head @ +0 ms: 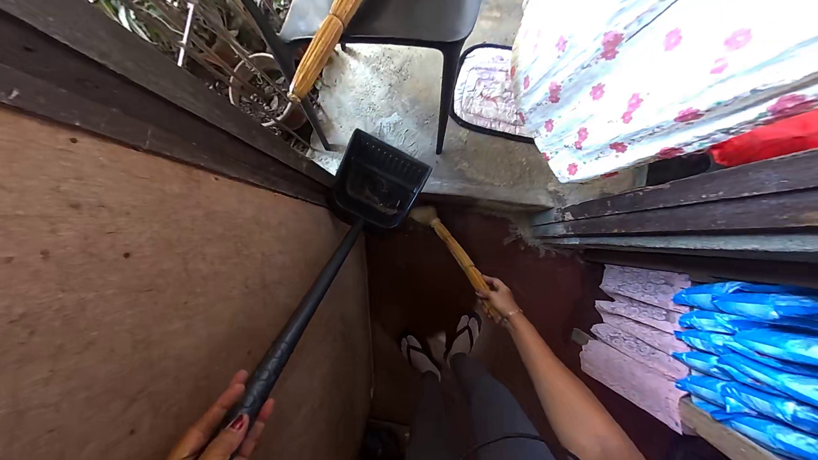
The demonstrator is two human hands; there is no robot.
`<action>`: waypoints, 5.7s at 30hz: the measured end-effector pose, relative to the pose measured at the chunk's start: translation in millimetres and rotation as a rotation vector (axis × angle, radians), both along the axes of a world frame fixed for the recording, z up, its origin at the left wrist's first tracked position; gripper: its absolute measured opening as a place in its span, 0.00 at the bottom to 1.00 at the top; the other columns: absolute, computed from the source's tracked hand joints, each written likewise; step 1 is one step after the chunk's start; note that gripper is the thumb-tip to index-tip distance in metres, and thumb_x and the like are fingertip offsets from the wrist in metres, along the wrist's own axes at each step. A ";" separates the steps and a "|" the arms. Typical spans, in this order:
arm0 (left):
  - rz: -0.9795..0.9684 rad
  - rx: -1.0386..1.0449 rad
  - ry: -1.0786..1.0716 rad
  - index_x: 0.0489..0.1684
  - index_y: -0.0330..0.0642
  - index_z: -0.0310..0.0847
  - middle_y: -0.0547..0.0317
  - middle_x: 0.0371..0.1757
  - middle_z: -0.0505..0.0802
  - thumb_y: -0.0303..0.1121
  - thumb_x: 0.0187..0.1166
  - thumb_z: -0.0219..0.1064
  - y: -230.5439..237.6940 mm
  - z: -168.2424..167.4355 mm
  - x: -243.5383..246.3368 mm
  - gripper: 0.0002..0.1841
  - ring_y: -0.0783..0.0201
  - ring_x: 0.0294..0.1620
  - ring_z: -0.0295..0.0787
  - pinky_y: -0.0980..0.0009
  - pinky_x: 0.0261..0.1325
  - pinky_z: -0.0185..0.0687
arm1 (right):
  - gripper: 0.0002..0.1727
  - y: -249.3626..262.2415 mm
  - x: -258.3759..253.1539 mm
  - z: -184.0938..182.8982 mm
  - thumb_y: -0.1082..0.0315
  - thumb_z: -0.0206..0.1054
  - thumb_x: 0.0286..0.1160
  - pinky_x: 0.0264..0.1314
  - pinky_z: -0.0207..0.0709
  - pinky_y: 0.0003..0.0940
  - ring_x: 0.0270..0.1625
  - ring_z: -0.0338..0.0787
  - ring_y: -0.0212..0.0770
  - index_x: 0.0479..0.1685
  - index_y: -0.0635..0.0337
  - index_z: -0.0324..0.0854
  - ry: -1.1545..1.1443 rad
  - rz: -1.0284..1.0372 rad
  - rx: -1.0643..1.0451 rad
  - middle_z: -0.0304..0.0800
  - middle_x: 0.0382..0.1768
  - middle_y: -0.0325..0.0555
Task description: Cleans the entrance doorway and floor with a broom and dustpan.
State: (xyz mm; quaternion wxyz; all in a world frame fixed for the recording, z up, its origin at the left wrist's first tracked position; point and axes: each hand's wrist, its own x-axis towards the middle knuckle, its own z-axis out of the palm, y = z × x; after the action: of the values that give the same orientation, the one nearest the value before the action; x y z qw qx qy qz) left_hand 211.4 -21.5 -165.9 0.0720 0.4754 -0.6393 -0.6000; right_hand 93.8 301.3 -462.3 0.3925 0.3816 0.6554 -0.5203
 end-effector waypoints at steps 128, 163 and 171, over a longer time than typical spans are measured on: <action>-1.351 -0.322 -0.524 0.61 0.26 0.85 0.34 0.60 0.90 0.14 0.76 0.58 118.2 -169.1 -227.9 0.17 0.46 0.54 0.88 0.51 0.62 0.81 | 0.37 162.4 113.2 129.0 0.73 0.59 0.85 0.39 0.78 0.42 0.37 0.83 0.48 0.93 0.48 0.50 -0.274 -0.403 0.254 0.80 0.59 0.62; -1.272 -0.343 -0.621 0.62 0.32 0.87 0.38 0.63 0.90 0.18 0.80 0.58 148.4 -193.5 -267.5 0.17 0.47 0.61 0.88 0.51 0.67 0.80 | 0.40 110.2 44.6 106.0 0.74 0.61 0.81 0.47 0.81 0.50 0.46 0.88 0.55 0.93 0.47 0.49 -0.187 -0.117 0.119 0.81 0.64 0.65; -1.286 -0.424 -0.667 0.62 0.36 0.88 0.40 0.65 0.91 0.20 0.81 0.58 152.6 -197.9 -269.5 0.17 0.45 0.66 0.86 0.48 0.70 0.76 | 0.48 43.8 16.4 66.4 0.77 0.65 0.75 0.76 0.71 0.59 0.77 0.79 0.65 0.97 0.53 0.42 -0.177 0.274 0.007 0.74 0.78 0.68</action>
State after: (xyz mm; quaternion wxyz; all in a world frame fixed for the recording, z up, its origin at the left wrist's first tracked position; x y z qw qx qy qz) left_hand -58.1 131.2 -363.9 -0.3996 0.1410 -0.8806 -0.2122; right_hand 110.2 345.1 -395.9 0.5146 0.3344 0.6661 -0.4238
